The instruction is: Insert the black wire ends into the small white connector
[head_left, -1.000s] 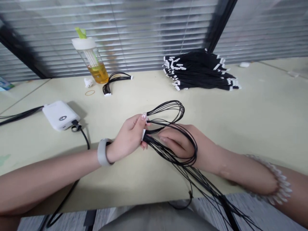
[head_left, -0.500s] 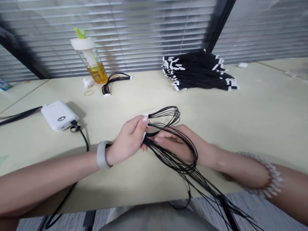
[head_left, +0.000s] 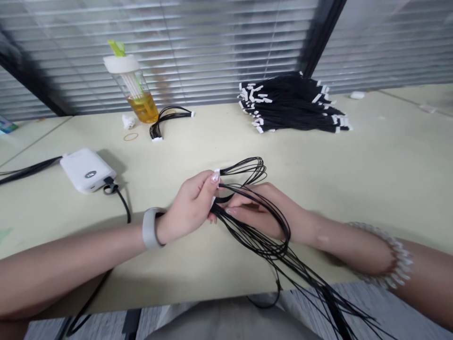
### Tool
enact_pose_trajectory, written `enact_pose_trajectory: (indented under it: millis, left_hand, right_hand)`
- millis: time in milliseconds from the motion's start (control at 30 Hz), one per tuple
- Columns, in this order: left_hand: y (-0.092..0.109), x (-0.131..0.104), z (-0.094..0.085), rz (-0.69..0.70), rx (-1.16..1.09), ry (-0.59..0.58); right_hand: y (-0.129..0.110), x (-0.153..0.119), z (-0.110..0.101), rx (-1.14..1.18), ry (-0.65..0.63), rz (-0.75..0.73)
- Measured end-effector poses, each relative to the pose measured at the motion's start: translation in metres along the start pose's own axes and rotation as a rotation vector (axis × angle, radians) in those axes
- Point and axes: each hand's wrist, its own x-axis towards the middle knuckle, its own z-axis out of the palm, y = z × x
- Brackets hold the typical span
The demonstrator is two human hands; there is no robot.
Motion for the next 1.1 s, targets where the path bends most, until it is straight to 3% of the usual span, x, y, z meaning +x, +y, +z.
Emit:
enact_pose_trajectory:
  millis: [167,400,800,933,1100]
  left_hand:
    - [-0.0011,-0.0003,0.0,0.019,0.018,-0.011]
    - [0.0006,-0.0007,-0.0004,0.022,0.06,-0.023]
    - [-0.0015,0.0002,0.0002,0.018,0.032,-0.032]
    - [0.0003,0.001,0.0002,0.036,0.048,-0.043]
    - [0.0011,0.0009,0.0003,0.047,0.083,-0.048]
  right_hand:
    - [-0.0021,0.0014,-0.001,-0.01,-0.006,-0.084]
    - [-0.007,0.0026,0.0021,-0.213,0.093,-0.154]
    - [0.0004,0.0025,-0.0049,-0.125,-0.03,-0.278]
    - [0.0011,0.0035,-0.0022,-0.142,0.027,-0.336]
    - [-0.0001,0.0006,-0.0008,-0.298,0.069,-0.271]
